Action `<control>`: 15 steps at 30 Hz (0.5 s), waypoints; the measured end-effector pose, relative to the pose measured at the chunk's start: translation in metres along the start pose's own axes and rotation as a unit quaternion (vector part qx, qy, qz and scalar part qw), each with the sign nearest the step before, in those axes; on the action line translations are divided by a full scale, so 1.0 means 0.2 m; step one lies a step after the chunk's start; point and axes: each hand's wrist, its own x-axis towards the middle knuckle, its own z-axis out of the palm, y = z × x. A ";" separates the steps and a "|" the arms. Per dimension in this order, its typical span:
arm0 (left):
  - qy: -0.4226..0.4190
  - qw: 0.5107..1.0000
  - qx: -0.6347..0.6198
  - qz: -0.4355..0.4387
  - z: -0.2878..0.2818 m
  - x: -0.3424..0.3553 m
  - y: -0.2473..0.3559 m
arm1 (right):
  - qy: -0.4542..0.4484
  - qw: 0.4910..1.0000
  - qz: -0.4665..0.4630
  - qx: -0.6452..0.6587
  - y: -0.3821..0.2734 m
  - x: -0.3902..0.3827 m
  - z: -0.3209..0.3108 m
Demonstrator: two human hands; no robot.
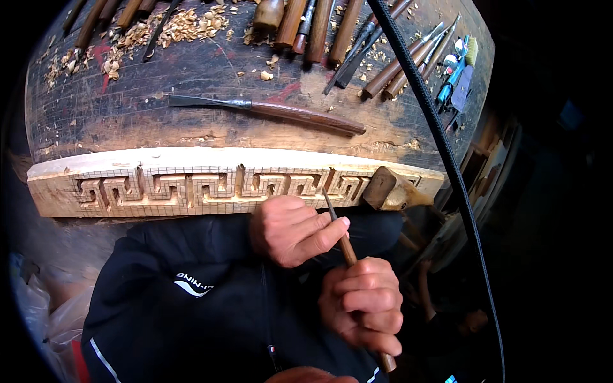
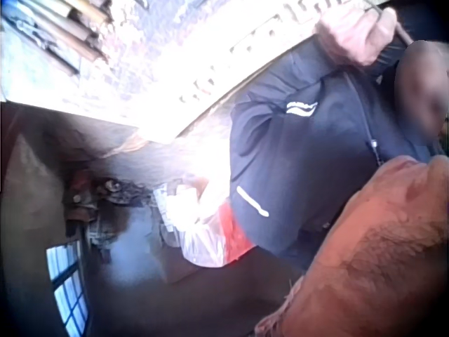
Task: The person carves a geometric pattern into a wooden board using a chisel and a wooden mallet, clearing away wood shavings by hand.
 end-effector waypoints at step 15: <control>0.018 0.999 0.026 -0.005 0.00 0.01 0.00 | 0.003 0.998 0.057 0.025 0.01 0.06 0.00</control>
